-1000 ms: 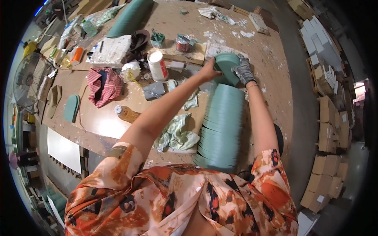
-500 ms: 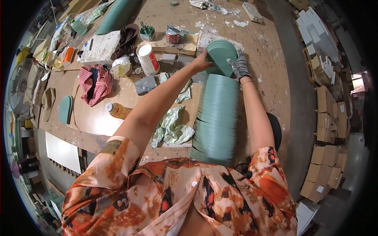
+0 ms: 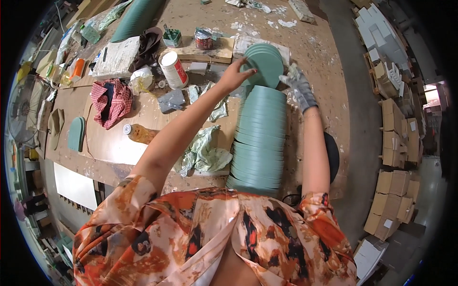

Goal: The person stacks green circular parts and wipes them with a cloth.

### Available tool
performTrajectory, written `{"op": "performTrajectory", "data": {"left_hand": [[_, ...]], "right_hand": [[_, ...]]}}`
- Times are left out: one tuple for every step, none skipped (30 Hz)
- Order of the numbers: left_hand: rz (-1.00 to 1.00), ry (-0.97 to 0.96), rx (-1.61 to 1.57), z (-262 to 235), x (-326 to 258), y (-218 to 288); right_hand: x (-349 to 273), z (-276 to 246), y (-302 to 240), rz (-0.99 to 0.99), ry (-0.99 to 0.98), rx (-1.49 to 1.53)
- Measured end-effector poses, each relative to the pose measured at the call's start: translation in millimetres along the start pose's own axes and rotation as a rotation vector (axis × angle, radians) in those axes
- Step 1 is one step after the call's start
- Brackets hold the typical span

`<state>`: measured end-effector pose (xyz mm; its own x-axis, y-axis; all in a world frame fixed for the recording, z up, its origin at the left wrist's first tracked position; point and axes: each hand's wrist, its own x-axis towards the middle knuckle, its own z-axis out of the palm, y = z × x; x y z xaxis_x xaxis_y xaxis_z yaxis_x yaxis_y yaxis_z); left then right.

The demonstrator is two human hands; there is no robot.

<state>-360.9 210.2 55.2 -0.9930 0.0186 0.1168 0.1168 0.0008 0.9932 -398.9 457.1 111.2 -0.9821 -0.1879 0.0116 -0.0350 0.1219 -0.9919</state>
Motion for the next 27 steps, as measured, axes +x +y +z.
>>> {"op": "performTrajectory", "data": {"left_hand": [[-0.003, -0.019, -0.013, 7, -9, 12], [0.016, -0.172, 0.086, 18, -24, 41], [0.042, -0.299, 0.196, 19, -35, 62], [0.141, -0.25, 0.475, 20, -40, 65], [0.158, -0.257, 0.461, 29, -37, 69], [0.072, -0.393, 0.317, 33, -31, 70], [-0.038, -0.494, 0.189, 20, -31, 63], [-0.029, -0.45, 0.184, 9, -34, 55], [-0.029, -0.441, 0.185, 5, -31, 52], [-0.047, -0.462, 0.079, 7, -25, 53], [-0.066, -0.482, -0.025, 9, -22, 53], [-0.016, -0.453, -0.102, 15, -21, 54], [-0.014, -0.466, -0.104, 21, -25, 66], [-0.014, -0.437, 0.068, 26, -30, 78], [-0.009, -0.396, 0.243, 26, -34, 88], [0.107, -0.34, 0.367, 27, -33, 81], [0.113, -0.341, 0.368, 28, -34, 83], [0.144, -0.342, 0.429, 36, -33, 88], [0.165, -0.324, 0.498, 36, -32, 87], [0.207, -0.281, 0.565, 40, -34, 85], [0.268, -0.229, 0.601, 35, -39, 78], [0.307, -0.192, 0.63, 33, -46, 81], [0.357, -0.17, 0.649, 39, -52, 92], [0.424, -0.154, 0.651, 49, -55, 103], [0.467, -0.144, 0.676, 55, -60, 114], [0.504, -0.166, 0.653, 59, -67, 132], [0.639, -0.145, 0.632, 63, -75, 145]], "right_hand": [[-17, -17, 6, 0.007, 0.02, -0.01], [-37, -38, 12, 0.073, 0.002, 0.14], [-51, -48, 14, 0.128, -0.039, 0.295], [-60, -54, 25, 0.122, -0.045, 0.287], [-71, -69, 44, 0.009, -0.019, 0.155], [-81, -76, 55, -0.1, 0.001, 0.03], [-87, -53, 39, -0.038, -0.029, -0.054], [-101, -26, 14, 0.021, 0.009, -0.077], [-112, -6, -5, 0.076, 0.067, -0.11], [-117, 3, -5, 0.1, 0.137, -0.011], [-123, 1, -10, 0.074, 0.088, -0.113], [-129, 3, -10, 0.073, 0.106, -0.092], [-133, 1, -7, 0.075, 0.13, -0.071], [-136, -2, -6, 0.075, 0.141, -0.072], [-136, -4, -5, 0.033, 0.141, -0.129], [-137, -5, -6, -0.01, 0.14, -0.187], [-132, -9, 2, -0.015, 0.142, -0.187], [-125, -26, 15, -0.004, 0.201, -0.086], [-119, -28, 14, 0.007, 0.238, 0.023], [-117, -34, 11, 0.089, 0.244, 0.136], [-115, -27, -5, 0.09, 0.214, 0.14], [-116, -20, -27, 0.317, 0.186, 0.459], [-118, -20, -41, 0.542, 0.175, 0.769], [-117, -24, -44, 0.631, 0.284, 0.847], [-120, -19, -53, 0.64, 0.272, 0.841], [-126, -9, -72, 0.559, 0.242, 0.85], [-130, 1, -89, 0.475, 0.212, 0.86]]}}
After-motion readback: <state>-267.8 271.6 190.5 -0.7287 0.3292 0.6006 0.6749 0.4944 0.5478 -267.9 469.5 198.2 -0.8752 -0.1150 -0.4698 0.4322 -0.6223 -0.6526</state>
